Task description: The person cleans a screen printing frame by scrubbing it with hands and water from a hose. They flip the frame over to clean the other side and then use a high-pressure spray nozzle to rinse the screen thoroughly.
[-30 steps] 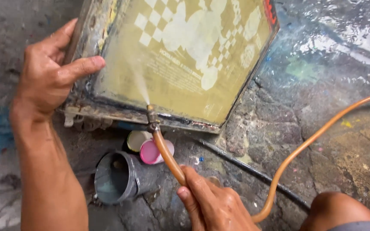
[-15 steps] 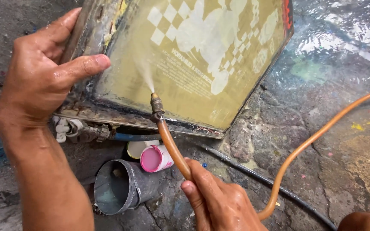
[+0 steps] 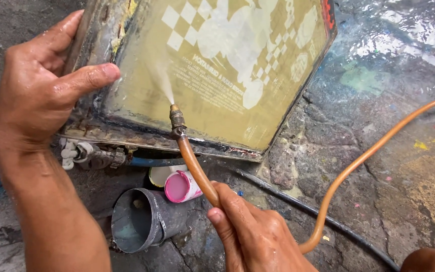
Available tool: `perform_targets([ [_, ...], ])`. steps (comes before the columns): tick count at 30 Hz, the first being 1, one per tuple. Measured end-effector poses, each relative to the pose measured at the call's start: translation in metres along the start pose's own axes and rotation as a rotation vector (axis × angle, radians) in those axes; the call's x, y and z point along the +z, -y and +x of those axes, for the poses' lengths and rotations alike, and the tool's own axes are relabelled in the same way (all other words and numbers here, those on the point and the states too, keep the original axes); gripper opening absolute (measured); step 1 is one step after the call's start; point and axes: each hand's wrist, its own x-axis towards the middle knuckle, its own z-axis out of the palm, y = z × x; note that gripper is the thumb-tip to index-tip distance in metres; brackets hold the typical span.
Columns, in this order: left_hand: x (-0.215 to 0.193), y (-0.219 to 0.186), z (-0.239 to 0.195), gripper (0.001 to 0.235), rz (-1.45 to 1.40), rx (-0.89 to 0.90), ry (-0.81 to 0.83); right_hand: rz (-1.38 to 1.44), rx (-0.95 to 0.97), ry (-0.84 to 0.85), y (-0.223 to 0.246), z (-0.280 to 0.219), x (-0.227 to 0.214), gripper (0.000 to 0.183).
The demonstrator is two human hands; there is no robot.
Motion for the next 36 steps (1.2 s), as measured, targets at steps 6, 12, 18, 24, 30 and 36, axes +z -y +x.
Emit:
perform_targets([
  [6,-0.003,-0.004,-0.001,0.073,0.006,-0.020,0.004,0.000,-0.088,-0.028,-0.003,0.004,0.006,0.034],
  [12,-0.001,-0.010,-0.001,0.068,-0.076,-0.014,0.035,0.004,-0.051,-0.011,-0.001,0.006,0.009,0.035],
  [18,0.000,-0.011,-0.002,0.069,-0.090,-0.025,0.033,0.005,-0.002,0.019,0.002,0.008,0.009,0.030],
  [24,-0.002,-0.003,-0.005,0.069,-0.080,-0.018,0.021,-0.008,-0.021,-0.014,0.003,0.009,0.012,0.033],
  [30,-0.003,0.000,-0.007,0.070,-0.088,0.006,0.024,-0.030,-0.036,-0.082,0.003,0.007,0.018,0.034],
  [36,-0.004,0.004,-0.009,0.067,-0.088,-0.016,0.010,0.008,-0.128,-0.102,-0.001,0.009,0.021,0.033],
])
